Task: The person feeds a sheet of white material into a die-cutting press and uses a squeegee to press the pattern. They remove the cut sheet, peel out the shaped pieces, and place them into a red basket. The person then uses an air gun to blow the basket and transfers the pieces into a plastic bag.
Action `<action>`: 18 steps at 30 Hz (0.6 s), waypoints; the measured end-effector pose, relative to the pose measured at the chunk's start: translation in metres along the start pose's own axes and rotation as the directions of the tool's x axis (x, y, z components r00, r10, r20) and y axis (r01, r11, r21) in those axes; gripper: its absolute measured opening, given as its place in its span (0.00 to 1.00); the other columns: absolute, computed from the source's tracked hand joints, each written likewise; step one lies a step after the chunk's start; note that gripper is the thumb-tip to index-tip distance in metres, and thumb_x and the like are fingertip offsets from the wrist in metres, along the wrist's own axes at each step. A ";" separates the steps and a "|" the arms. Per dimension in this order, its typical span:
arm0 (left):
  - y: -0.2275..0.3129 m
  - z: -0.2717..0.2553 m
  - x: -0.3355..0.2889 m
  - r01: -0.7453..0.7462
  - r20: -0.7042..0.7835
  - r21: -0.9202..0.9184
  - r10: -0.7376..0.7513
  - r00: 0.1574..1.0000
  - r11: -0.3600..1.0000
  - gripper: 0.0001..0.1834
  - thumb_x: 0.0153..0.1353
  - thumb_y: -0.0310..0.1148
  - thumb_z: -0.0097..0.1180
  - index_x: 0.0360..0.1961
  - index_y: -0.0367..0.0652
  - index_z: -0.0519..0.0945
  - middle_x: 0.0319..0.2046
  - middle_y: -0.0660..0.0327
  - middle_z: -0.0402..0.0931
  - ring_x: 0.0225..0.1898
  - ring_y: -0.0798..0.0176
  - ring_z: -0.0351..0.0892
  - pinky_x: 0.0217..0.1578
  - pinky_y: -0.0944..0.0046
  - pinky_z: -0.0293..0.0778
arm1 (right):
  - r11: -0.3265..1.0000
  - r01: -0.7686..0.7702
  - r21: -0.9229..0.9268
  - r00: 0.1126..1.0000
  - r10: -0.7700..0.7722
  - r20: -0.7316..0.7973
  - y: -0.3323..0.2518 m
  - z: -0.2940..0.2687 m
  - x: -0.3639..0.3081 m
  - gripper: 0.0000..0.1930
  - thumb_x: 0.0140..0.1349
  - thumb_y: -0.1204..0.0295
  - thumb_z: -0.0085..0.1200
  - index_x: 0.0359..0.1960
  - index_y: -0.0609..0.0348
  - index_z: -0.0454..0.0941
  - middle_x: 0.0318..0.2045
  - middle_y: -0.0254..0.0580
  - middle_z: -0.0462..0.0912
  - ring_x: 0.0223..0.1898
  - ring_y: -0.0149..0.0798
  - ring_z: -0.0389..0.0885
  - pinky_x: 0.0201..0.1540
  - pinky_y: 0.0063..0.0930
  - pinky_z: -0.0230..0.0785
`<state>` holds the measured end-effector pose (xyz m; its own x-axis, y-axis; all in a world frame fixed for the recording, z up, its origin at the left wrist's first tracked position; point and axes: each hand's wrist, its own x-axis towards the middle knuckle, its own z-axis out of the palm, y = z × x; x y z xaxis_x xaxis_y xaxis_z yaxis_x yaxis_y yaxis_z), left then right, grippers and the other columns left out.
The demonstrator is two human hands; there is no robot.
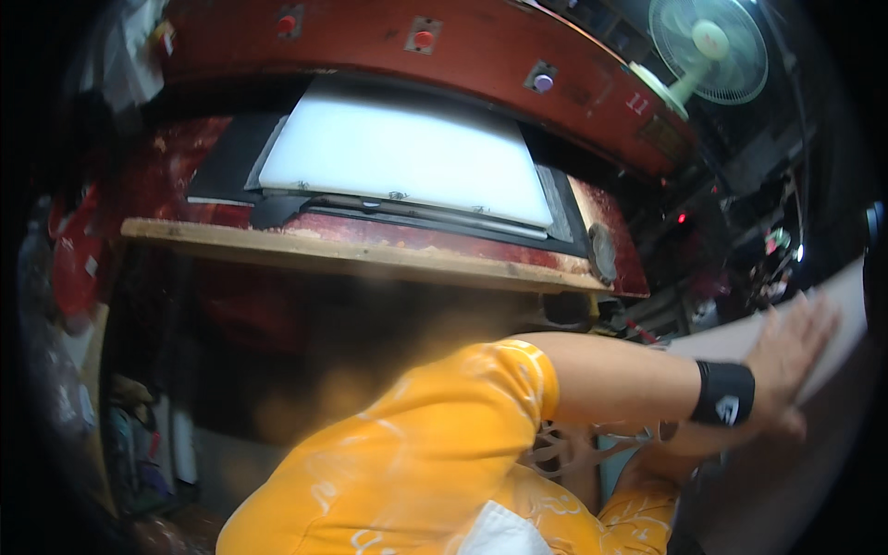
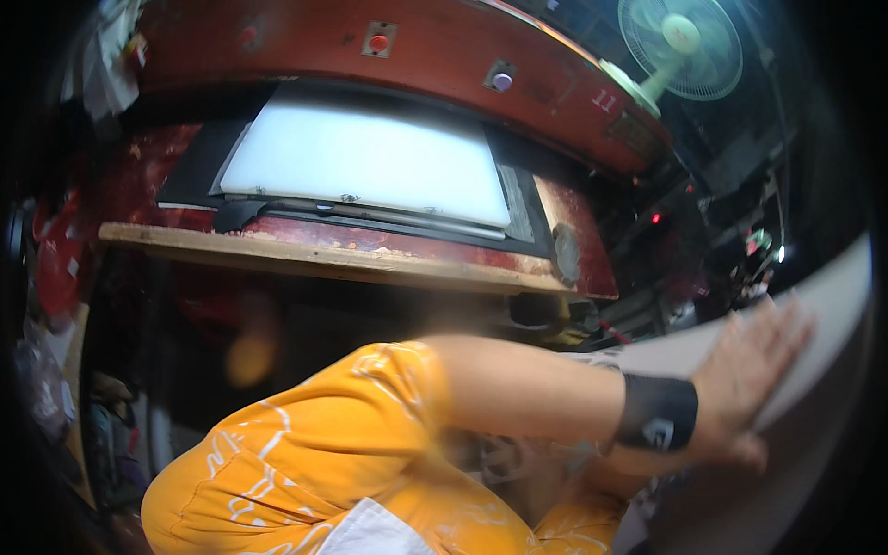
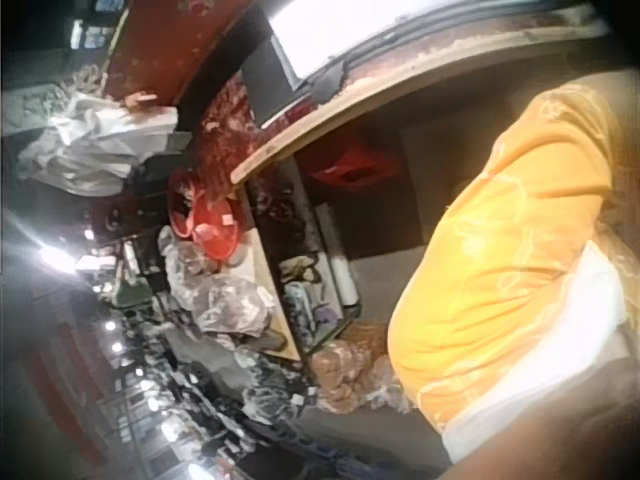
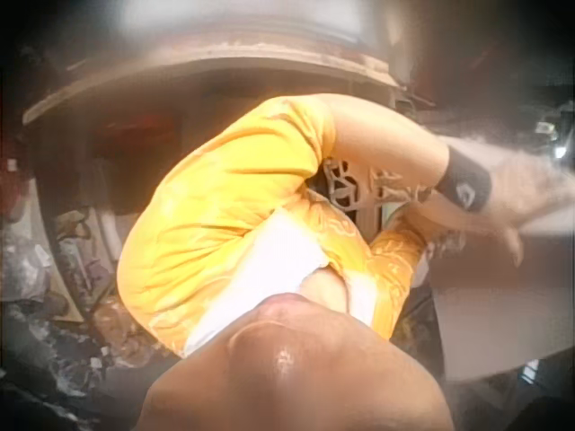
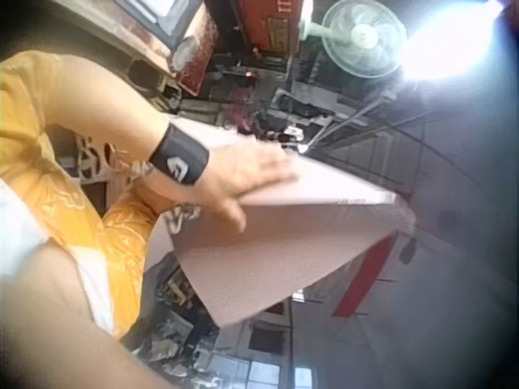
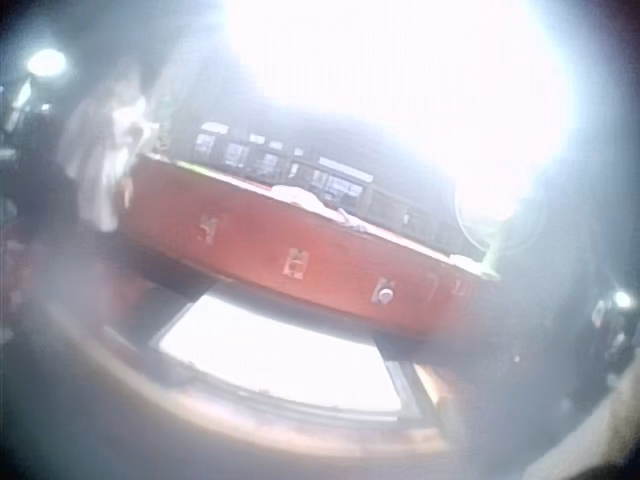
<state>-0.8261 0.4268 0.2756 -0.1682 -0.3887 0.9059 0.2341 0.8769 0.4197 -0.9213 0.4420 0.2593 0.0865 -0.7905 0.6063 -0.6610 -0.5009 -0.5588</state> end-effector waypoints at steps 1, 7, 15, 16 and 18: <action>-0.007 -0.021 0.010 0.174 -0.074 0.074 -0.168 0.983 0.982 0.62 0.40 0.39 0.70 0.68 0.35 0.40 0.67 0.40 0.40 0.68 0.35 0.41 0.62 0.36 0.48 | 0.997 0.082 0.011 0.990 -0.083 0.111 -0.013 0.032 0.031 0.22 0.60 0.70 0.52 0.57 0.62 0.69 0.55 0.47 0.74 0.52 0.40 0.73 0.54 0.36 0.67; -0.072 -0.251 -0.110 0.349 -0.698 0.188 -0.125 0.705 0.918 0.30 0.57 0.31 0.52 0.60 0.34 0.59 0.56 0.48 0.62 0.52 0.56 0.68 0.50 0.58 0.69 | 0.894 0.389 0.221 0.545 -0.417 0.727 -0.071 0.272 0.106 0.22 0.61 0.69 0.53 0.57 0.60 0.70 0.55 0.46 0.74 0.52 0.39 0.74 0.54 0.36 0.67; 0.024 -0.384 -0.415 0.510 -0.655 -0.560 -0.726 0.209 0.653 0.15 0.64 0.28 0.46 0.49 0.31 0.72 0.43 0.59 0.75 0.43 0.65 0.75 0.45 0.66 0.71 | 0.975 0.220 0.041 0.879 -0.216 0.424 0.098 0.316 0.094 0.25 0.55 0.68 0.57 0.54 0.66 0.70 0.51 0.53 0.74 0.56 0.51 0.70 0.58 0.36 0.62; 0.030 -0.388 -0.412 0.570 -0.679 -0.492 -0.700 0.222 0.658 0.17 0.64 0.29 0.47 0.51 0.30 0.71 0.44 0.58 0.75 0.44 0.64 0.75 0.46 0.65 0.70 | 0.959 0.099 -0.265 0.942 -0.004 0.336 0.124 0.309 0.090 0.29 0.54 0.63 0.56 0.56 0.65 0.67 0.53 0.54 0.72 0.55 0.54 0.69 0.57 0.40 0.62; 0.037 -0.394 -0.392 0.690 -0.727 -0.388 -0.663 0.178 0.611 0.18 0.65 0.29 0.46 0.53 0.30 0.69 0.46 0.57 0.75 0.46 0.63 0.74 0.49 0.66 0.69 | 0.858 -0.129 -0.498 0.911 0.301 0.282 0.170 0.301 0.075 0.32 0.56 0.60 0.54 0.59 0.66 0.62 0.54 0.60 0.70 0.56 0.56 0.68 0.57 0.42 0.62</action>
<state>-0.3740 0.5007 -0.0417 0.5110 -0.8562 -0.0757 0.3982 0.1578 0.9036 -0.8028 0.1912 0.0391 0.0902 -0.9702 0.2251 -0.9491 -0.1522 -0.2758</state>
